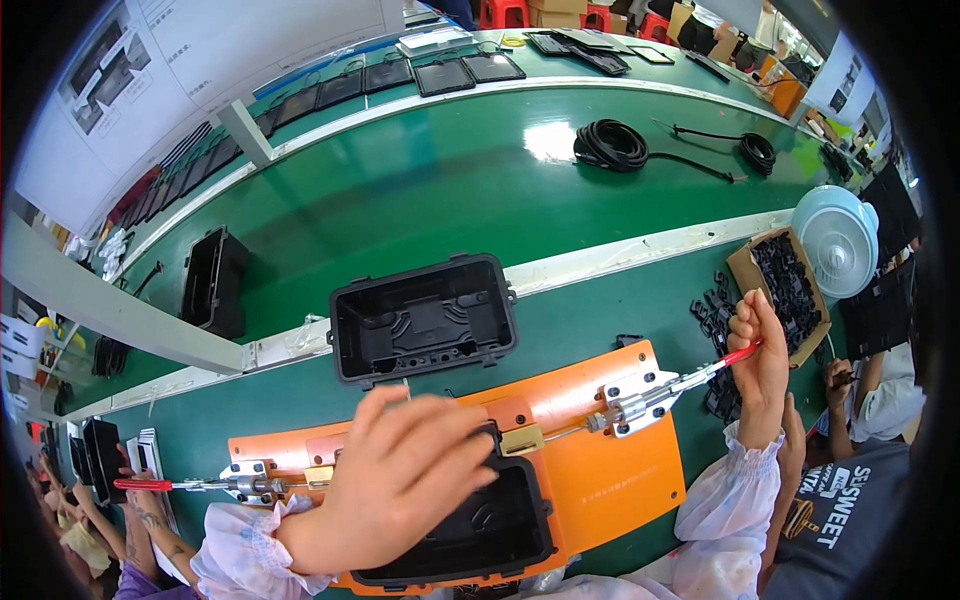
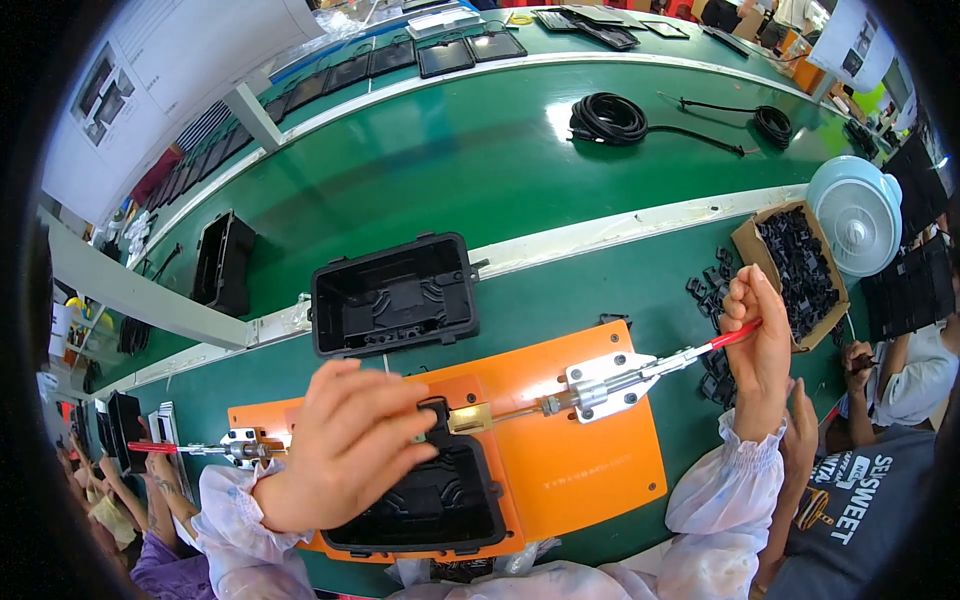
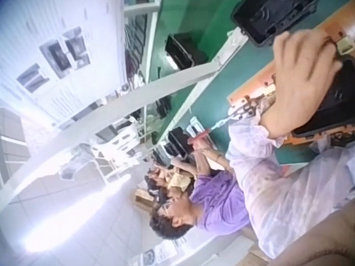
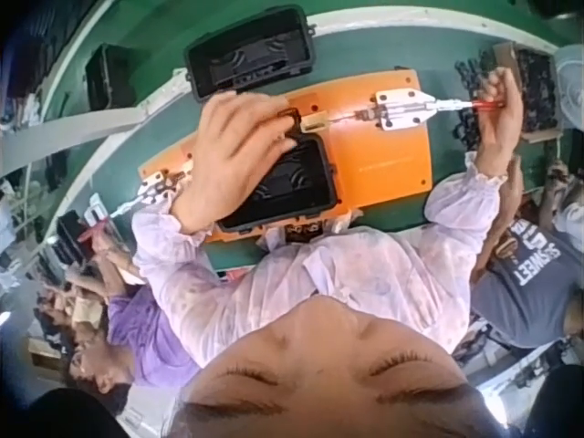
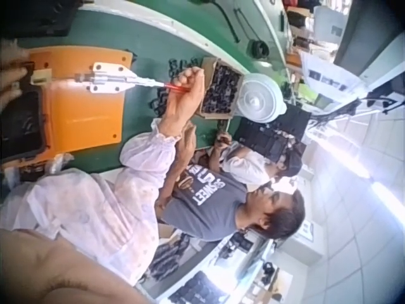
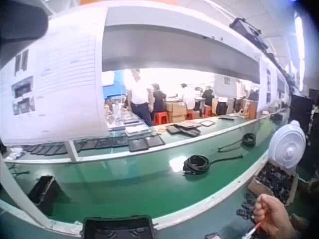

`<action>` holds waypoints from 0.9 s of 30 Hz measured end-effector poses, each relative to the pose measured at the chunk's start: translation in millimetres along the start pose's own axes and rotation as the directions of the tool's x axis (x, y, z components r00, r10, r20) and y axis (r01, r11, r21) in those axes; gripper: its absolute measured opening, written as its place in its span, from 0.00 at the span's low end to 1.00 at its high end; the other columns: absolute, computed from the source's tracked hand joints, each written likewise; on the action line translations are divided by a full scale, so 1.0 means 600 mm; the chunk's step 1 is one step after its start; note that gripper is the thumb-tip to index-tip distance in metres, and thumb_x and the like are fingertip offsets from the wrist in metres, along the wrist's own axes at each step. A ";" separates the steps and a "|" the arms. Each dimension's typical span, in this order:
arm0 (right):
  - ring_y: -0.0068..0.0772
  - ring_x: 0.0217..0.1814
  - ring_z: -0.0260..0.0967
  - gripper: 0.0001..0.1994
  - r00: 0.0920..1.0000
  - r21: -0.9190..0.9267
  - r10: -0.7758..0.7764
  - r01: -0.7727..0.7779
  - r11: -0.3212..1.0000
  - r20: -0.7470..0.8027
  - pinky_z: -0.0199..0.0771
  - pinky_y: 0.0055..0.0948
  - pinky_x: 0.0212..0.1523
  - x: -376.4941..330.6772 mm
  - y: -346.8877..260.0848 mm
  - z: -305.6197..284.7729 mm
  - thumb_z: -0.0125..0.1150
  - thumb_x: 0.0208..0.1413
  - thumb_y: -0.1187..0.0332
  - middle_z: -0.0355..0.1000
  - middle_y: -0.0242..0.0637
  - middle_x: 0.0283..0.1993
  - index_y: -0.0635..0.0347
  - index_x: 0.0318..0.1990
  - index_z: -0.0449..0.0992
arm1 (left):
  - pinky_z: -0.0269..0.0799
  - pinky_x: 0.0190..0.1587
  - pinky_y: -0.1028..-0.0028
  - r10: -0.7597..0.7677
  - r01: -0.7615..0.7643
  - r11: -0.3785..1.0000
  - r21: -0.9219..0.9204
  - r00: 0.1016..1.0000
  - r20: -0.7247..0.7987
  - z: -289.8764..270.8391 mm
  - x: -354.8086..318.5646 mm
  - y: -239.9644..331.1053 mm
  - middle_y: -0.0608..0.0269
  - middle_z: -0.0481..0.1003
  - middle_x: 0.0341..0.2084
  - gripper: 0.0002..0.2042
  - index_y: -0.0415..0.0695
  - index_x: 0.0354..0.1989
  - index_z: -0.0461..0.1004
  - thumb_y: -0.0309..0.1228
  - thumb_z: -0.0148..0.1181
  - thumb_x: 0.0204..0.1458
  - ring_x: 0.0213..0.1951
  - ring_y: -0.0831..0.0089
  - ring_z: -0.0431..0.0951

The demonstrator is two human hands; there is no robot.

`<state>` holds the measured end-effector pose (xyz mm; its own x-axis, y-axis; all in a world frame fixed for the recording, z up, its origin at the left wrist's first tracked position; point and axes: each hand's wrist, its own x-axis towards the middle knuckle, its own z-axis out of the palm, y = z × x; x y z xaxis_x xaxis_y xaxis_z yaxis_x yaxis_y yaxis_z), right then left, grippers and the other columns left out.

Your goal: The person places a black box into an orange fixture, inserts small metal components into the side slots, and secures them by pulling a lever. They then remove the box from the jig and repeat the process with another black box.

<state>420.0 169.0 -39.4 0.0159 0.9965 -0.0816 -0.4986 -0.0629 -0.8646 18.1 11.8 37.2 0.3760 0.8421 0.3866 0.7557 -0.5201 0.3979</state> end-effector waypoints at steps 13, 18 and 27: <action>0.14 0.09 0.53 0.19 0.875 0.358 -0.214 0.051 0.933 0.435 0.51 0.14 0.08 -0.018 -0.065 0.093 0.37 0.76 0.56 0.61 0.31 0.27 0.63 0.39 0.63 | 0.69 0.59 0.53 0.164 -0.165 0.986 0.013 0.985 0.054 0.019 -0.043 -0.001 0.53 0.77 0.52 0.19 0.34 0.50 0.78 0.26 0.66 0.48 0.53 0.61 0.77; 0.13 0.06 0.46 0.24 0.886 -0.212 -0.229 0.334 0.918 0.404 0.47 0.15 0.09 -0.045 -0.077 0.158 0.36 0.76 0.59 0.60 0.30 0.12 0.61 0.26 0.66 | 0.69 0.58 0.53 0.165 -0.164 0.986 -0.041 0.986 0.021 0.028 -0.045 -0.007 0.53 0.77 0.50 0.19 0.33 0.49 0.78 0.25 0.67 0.47 0.51 0.60 0.77; 0.13 0.07 0.44 0.26 0.931 -0.414 -0.148 0.286 0.864 0.335 0.42 0.16 0.08 -0.044 -0.087 0.168 0.40 0.76 0.60 0.60 0.29 0.13 0.60 0.22 0.67 | 0.70 0.58 0.53 0.147 -0.147 0.989 -0.028 0.989 -0.005 0.033 -0.046 -0.006 0.57 0.78 0.51 0.21 0.39 0.50 0.80 0.29 0.72 0.46 0.51 0.61 0.79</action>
<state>358.4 151.3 57.9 -0.2014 0.9550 0.2180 -0.0677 0.2085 -0.9757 15.8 -6.8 8.9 0.4800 0.7561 0.4448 0.6774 -0.6417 0.3597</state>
